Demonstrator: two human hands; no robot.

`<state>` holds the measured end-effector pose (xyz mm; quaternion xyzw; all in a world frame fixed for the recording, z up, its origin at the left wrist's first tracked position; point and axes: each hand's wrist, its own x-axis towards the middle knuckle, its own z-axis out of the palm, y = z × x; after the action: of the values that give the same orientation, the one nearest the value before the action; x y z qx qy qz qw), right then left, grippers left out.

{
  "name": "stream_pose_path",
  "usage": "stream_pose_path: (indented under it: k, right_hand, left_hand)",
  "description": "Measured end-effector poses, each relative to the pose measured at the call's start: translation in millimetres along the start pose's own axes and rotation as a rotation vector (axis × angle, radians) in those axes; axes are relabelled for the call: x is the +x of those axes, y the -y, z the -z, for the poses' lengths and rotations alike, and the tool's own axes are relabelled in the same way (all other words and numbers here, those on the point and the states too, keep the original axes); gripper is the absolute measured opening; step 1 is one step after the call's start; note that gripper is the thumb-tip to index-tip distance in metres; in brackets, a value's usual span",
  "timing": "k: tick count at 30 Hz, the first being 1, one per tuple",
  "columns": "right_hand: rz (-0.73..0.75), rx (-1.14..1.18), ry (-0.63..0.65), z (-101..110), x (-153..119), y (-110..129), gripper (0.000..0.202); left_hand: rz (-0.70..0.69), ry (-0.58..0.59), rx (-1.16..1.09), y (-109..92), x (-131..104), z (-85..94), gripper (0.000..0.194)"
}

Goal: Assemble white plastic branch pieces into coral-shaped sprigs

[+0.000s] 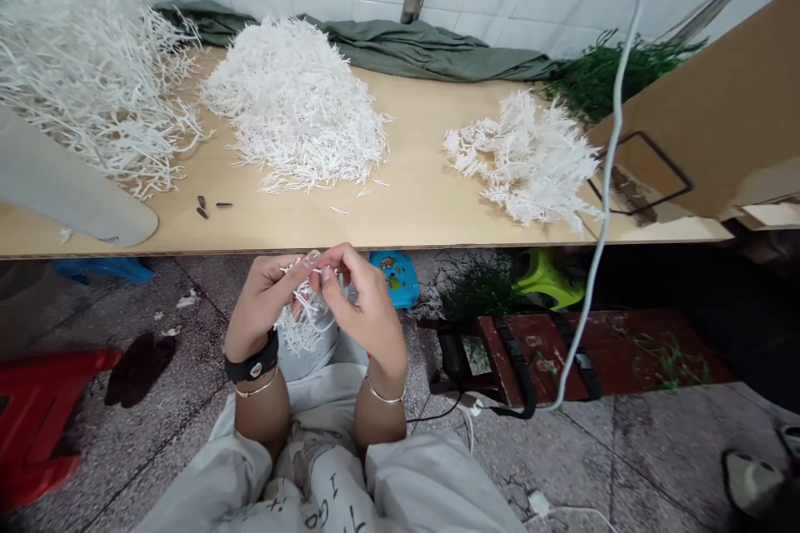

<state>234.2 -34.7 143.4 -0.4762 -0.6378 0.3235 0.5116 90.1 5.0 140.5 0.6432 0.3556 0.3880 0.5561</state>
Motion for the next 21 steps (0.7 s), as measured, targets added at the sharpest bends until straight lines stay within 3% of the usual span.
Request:
stream_pose_path:
  k: [6, 10, 14, 18, 21]
  right_hand:
    - [-0.090, -0.164, 0.109, -1, 5, -2, 0.016]
    - [-0.154, -0.148, 0.098, -1, 7, -6, 0.023]
    - [-0.111, 0.220, 0.055, -4, 5, -11, 0.022]
    - [-0.168, 0.722, 0.191, -13, 6, -18, 0.021]
    - [-0.225, 0.928, 0.231, -19, 9, -22, 0.024]
  left_hand:
    - [-0.027, -0.090, 0.278, 1, 1, 8.8, 0.043]
    - [-0.072, -0.113, 0.292, 0, 1, 12.4, 0.040]
    - [-0.114, 0.042, 0.053, 1, -1, 15.5, 0.039]
    - [-0.160, 0.276, -0.249, 7, -1, 13.3, 0.044]
    - [-0.129, 0.367, -0.422, 11, -1, 5.3, 0.046]
